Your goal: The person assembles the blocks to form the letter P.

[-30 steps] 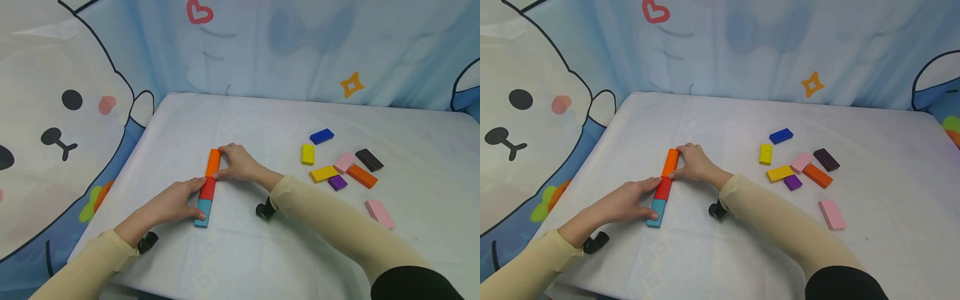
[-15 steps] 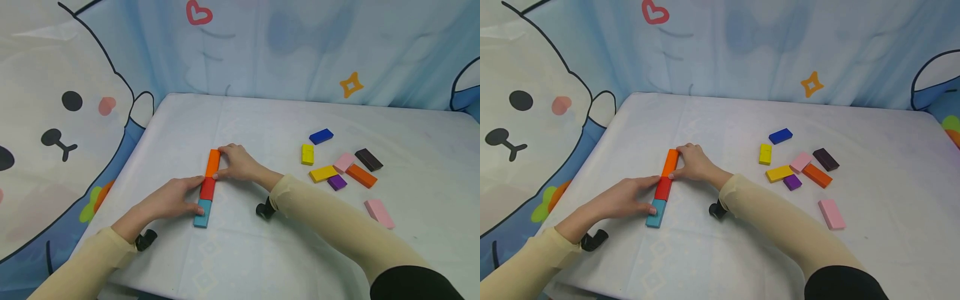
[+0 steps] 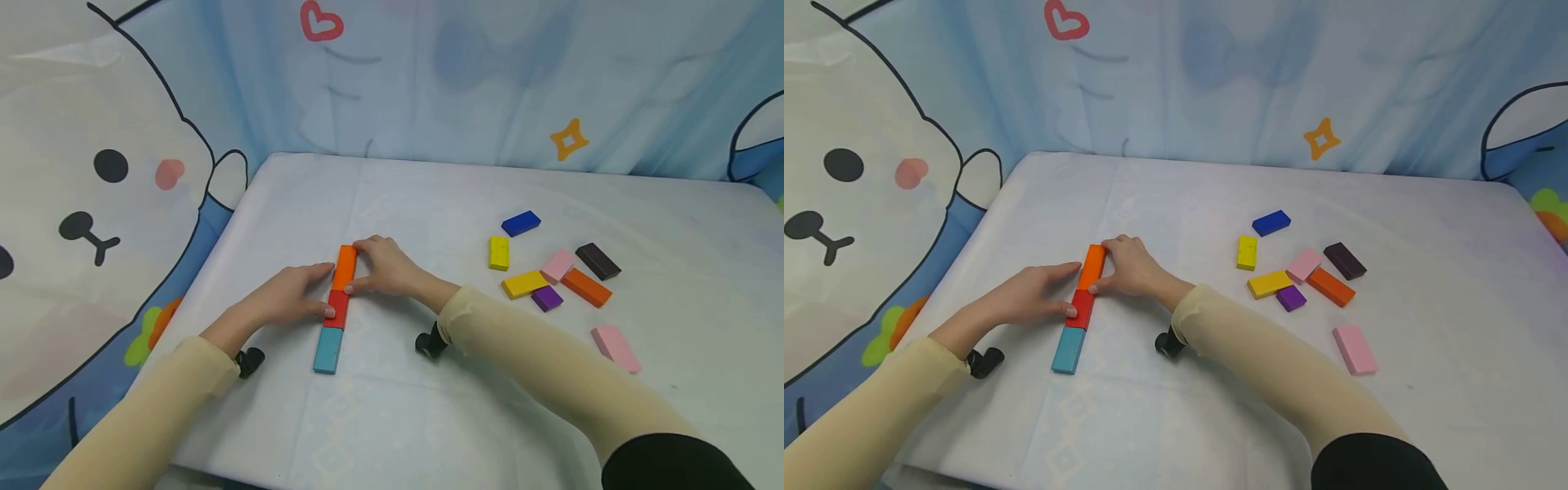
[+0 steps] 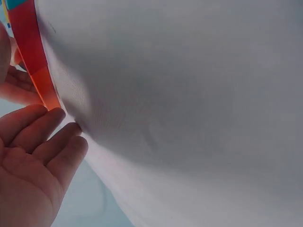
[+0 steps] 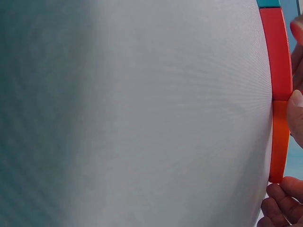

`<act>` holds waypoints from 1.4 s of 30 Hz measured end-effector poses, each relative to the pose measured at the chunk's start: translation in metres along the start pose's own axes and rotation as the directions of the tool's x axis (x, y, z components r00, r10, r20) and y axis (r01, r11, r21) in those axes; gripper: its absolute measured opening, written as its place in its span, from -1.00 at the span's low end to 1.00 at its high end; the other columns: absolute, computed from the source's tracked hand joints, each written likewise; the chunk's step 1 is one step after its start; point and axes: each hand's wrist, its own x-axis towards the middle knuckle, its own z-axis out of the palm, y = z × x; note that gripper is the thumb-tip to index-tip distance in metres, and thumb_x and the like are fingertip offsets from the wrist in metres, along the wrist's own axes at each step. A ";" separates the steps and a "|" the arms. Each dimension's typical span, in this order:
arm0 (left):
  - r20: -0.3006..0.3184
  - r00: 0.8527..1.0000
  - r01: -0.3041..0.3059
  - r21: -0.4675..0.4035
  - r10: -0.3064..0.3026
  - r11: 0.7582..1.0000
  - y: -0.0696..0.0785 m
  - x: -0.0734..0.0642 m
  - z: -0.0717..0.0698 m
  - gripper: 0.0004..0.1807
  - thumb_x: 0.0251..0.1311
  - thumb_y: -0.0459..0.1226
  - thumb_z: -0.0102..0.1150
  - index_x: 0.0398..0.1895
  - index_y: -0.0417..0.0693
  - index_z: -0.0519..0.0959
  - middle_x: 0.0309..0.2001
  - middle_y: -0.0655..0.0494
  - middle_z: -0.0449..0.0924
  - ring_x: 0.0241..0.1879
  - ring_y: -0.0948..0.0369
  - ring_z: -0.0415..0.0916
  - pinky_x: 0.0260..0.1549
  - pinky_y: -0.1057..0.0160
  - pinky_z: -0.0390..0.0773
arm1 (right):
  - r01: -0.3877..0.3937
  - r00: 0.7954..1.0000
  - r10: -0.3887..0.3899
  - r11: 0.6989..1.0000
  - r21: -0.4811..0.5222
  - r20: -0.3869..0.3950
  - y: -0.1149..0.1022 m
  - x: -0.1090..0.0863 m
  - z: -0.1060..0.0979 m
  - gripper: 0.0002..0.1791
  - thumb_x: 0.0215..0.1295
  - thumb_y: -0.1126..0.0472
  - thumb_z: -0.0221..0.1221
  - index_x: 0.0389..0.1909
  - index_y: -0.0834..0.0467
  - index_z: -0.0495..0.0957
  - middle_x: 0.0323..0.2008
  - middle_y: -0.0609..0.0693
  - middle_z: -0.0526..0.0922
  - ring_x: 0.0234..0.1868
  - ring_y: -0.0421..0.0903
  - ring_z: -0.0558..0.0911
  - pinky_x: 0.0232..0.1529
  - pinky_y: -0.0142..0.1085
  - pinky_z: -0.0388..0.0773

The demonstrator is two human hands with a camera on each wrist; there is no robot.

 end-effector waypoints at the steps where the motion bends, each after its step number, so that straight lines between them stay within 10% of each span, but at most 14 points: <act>1: 0.001 1.000 -0.001 -0.001 0.001 1.000 0.001 0.002 -0.001 -0.06 0.24 -0.14 0.42 0.58 -0.21 0.16 0.55 -0.15 0.24 0.54 -0.13 0.20 0.47 -0.15 0.31 | 0.001 1.000 -0.001 1.000 -0.001 0.000 0.000 0.000 0.000 -0.07 0.18 -0.05 0.46 0.48 0.25 0.32 0.45 0.20 0.40 0.46 0.17 0.34 0.53 -0.03 0.31; 42: 0.063 0.995 0.073 0.085 -0.078 0.994 0.011 0.016 0.000 -0.07 0.24 -0.12 0.42 0.60 -0.08 0.16 0.58 -0.11 0.20 0.58 -0.12 0.10 0.48 -0.15 0.28 | -0.032 0.999 0.031 0.999 0.012 0.044 0.020 -0.015 -0.025 -0.08 0.26 -0.01 0.41 0.54 0.18 0.24 0.45 0.16 0.42 0.47 0.10 0.38 0.54 -0.03 0.30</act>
